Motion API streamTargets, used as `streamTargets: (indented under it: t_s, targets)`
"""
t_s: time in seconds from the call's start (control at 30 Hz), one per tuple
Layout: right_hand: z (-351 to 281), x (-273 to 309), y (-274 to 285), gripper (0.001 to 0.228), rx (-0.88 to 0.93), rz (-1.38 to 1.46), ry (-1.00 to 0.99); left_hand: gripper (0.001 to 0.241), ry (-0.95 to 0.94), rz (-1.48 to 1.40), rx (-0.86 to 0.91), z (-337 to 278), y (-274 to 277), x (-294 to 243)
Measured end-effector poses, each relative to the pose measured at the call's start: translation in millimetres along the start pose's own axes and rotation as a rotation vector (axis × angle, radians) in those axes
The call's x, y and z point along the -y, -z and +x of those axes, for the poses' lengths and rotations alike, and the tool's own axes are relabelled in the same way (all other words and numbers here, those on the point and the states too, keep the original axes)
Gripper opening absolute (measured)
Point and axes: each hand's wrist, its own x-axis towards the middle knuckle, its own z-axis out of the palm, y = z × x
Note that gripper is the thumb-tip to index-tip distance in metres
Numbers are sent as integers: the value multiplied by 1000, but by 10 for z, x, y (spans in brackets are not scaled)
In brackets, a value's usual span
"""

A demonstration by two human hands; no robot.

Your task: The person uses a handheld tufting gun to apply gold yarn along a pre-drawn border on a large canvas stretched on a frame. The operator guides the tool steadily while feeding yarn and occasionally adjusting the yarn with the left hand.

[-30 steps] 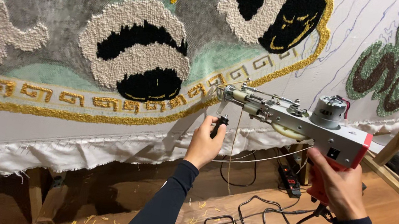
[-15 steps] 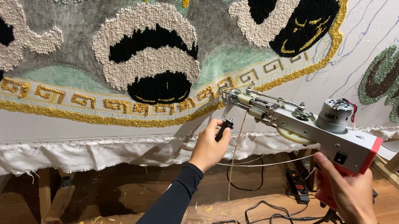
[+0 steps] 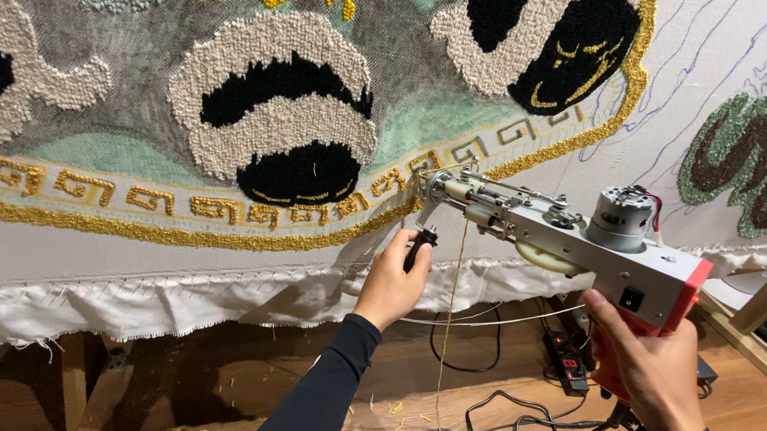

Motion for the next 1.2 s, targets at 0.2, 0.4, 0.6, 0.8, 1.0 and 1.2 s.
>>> streamTargets:
  t_s: [0.2,0.4,0.6,0.8,1.0,1.2]
  targets:
    - [4,33,5,33,23,-51,37,26,-9,13,-4,-14,29,24]
    - [32,37,-38,30,35,4,-38,37,27,124,-5,-32,115,-70]
    - [-20,146,-226,31,0,-136,167,49,275,361,-49,-35,197,-90]
    - [-14,259,-399,52,140,-243,438,54,109,426,-141,70,307,227]
    - [-46,208,-574,52,163,-196,424,49,71,602,-118,253,535,296]
    - [-48,182,-642,46,133,-327,489,40,41,623,-105,255,635,197]
